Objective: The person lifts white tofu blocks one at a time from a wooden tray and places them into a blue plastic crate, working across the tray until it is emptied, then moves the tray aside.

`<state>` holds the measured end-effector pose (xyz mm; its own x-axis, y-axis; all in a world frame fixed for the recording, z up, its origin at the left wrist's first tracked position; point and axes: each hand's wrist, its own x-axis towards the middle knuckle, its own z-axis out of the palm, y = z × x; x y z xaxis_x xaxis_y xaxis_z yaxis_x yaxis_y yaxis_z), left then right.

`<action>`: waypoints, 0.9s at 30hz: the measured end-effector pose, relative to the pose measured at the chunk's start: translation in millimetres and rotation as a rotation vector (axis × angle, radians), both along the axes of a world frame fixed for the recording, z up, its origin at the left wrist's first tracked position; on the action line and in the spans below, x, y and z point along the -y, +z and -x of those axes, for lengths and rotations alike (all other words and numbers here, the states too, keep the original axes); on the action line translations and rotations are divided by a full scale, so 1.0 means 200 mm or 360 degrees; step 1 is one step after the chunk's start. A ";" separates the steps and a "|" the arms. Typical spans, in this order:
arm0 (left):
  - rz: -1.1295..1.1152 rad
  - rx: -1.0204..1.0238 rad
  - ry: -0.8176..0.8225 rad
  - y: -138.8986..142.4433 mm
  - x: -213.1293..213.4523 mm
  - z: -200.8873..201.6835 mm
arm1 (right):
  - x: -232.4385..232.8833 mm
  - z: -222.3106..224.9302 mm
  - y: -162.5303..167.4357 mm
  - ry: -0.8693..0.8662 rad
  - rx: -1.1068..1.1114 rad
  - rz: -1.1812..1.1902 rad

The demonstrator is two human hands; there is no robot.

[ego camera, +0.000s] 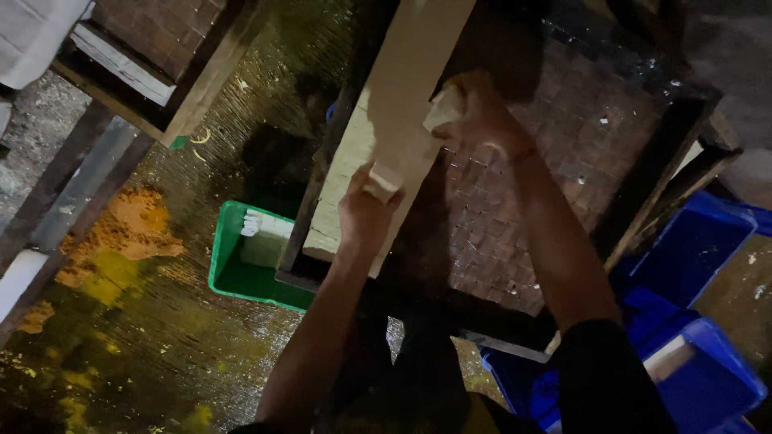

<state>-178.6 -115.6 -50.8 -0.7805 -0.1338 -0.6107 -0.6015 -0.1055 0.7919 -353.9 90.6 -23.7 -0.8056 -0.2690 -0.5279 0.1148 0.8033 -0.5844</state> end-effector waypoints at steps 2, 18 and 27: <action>0.0435 0.0121 -0.0253 0.01 -0.03 0.06 | -0.01 -0.03 0.02 -0.0105 0.0070 0.0245; -0.1916 0.0004 0.1195 -0.16 -0.06 -0.05 | 0.11 -0.24 -0.03 0.0392 -0.1008 -0.0275; -0.1911 0.0344 0.1549 0.02 0.09 -0.07 | 0.19 -0.28 -0.05 -0.0602 -0.0124 0.1059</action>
